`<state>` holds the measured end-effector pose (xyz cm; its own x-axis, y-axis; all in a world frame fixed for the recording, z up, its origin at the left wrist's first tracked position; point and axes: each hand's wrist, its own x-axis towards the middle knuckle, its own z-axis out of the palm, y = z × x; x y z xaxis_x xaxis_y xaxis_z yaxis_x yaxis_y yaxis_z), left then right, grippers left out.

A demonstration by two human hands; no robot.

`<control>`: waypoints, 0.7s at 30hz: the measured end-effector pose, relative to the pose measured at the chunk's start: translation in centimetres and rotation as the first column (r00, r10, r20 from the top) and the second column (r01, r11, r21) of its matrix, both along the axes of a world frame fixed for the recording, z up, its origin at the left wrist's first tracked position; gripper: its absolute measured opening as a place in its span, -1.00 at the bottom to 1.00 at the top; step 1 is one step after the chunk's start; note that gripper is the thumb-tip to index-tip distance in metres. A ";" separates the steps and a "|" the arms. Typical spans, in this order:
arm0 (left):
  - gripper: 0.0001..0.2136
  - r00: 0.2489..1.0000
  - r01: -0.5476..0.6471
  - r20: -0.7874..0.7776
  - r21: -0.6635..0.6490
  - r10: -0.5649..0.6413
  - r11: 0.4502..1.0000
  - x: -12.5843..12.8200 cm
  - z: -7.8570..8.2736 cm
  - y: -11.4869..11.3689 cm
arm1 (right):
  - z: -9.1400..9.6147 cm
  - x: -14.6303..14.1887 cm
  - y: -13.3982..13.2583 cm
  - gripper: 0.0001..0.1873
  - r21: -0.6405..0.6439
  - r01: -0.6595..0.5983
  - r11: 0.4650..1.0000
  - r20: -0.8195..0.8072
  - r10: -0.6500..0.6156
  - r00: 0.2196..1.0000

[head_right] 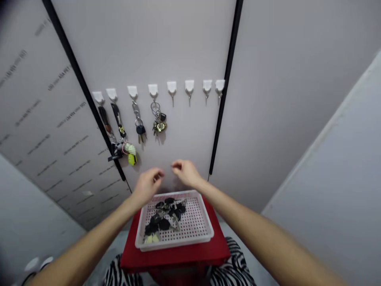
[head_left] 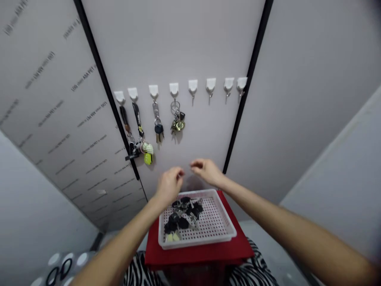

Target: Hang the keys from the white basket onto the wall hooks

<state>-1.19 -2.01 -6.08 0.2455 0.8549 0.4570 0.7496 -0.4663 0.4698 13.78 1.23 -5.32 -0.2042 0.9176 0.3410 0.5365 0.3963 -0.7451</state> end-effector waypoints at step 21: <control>-0.81 0.951 -0.144 -0.308 -0.340 0.034 0.929 0.1 -10.7 -2.3 | -10.7 -0.6 -5.3 -0.77 -0.084 0.031 0.996 0.616 0.027 0.787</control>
<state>-1.05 -4.34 -16.75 0.2363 0.9709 0.0398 0.9088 -0.2353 0.3447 13.22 -4.08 -16.02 -0.3421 0.9375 0.0635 0.8938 0.3455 -0.2860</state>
